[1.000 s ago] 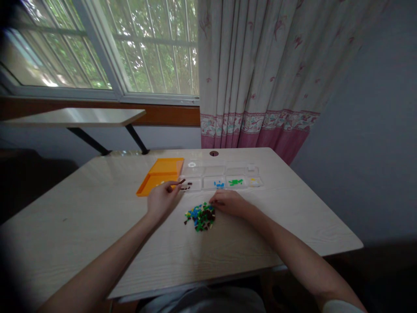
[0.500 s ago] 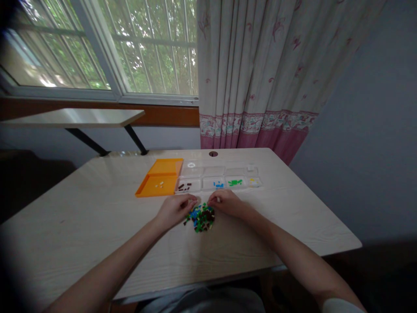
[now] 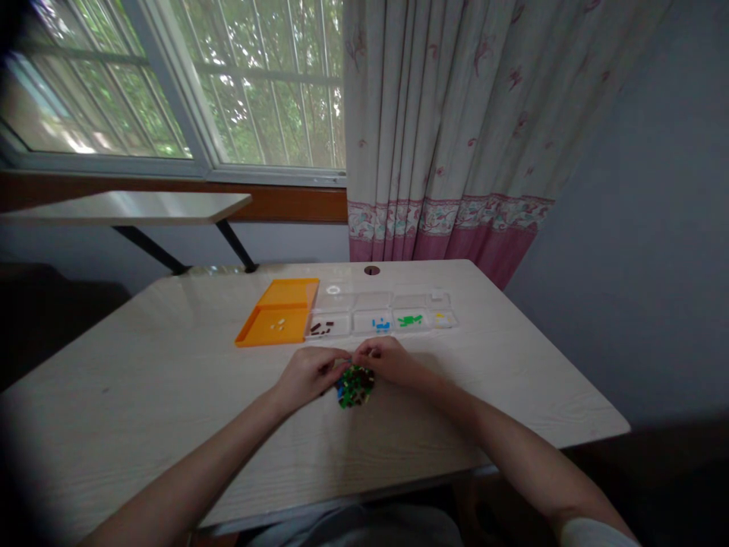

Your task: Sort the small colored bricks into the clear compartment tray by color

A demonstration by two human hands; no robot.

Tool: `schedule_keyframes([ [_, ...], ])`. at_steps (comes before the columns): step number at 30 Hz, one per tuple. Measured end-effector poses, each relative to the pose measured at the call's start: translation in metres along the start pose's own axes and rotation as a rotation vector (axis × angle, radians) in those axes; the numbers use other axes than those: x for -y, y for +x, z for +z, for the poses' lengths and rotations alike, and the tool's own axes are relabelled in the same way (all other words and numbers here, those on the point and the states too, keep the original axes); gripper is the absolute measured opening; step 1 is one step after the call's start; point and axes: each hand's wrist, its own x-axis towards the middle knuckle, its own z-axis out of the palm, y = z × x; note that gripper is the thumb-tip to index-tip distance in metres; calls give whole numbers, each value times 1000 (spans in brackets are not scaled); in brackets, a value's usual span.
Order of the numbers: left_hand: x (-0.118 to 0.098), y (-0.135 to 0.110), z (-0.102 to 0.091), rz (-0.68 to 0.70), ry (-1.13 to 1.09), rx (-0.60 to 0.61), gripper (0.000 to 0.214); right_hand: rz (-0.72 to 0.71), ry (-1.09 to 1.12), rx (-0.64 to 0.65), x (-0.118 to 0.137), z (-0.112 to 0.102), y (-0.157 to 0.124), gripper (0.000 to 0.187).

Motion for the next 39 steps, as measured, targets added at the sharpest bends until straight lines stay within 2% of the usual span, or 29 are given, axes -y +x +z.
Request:
schedule_keyframes([
  [4,1,0,-2,-18,6,-28,17,-57,-29,-30,4,-1,-2,27],
  [8,4,0,-1,-44,-9,-65,19,-224,-234,-120,5,-2,-4,19],
  [12,6,0,0,-49,-1,-57,17,-340,-360,-143,3,-2,-6,16],
  [23,4,1,-1,-74,-35,12,19,-392,-465,-147,6,-1,-9,14],
  [28,8,5,-16,-145,-12,108,24,-446,-504,-234,3,-7,-8,14],
  [34,27,-1,-44,-152,98,382,17,-573,-548,-441,4,-24,-8,14],
  [39,28,-5,-45,-170,94,477,19,-576,-551,-545,9,-31,-8,14],
])
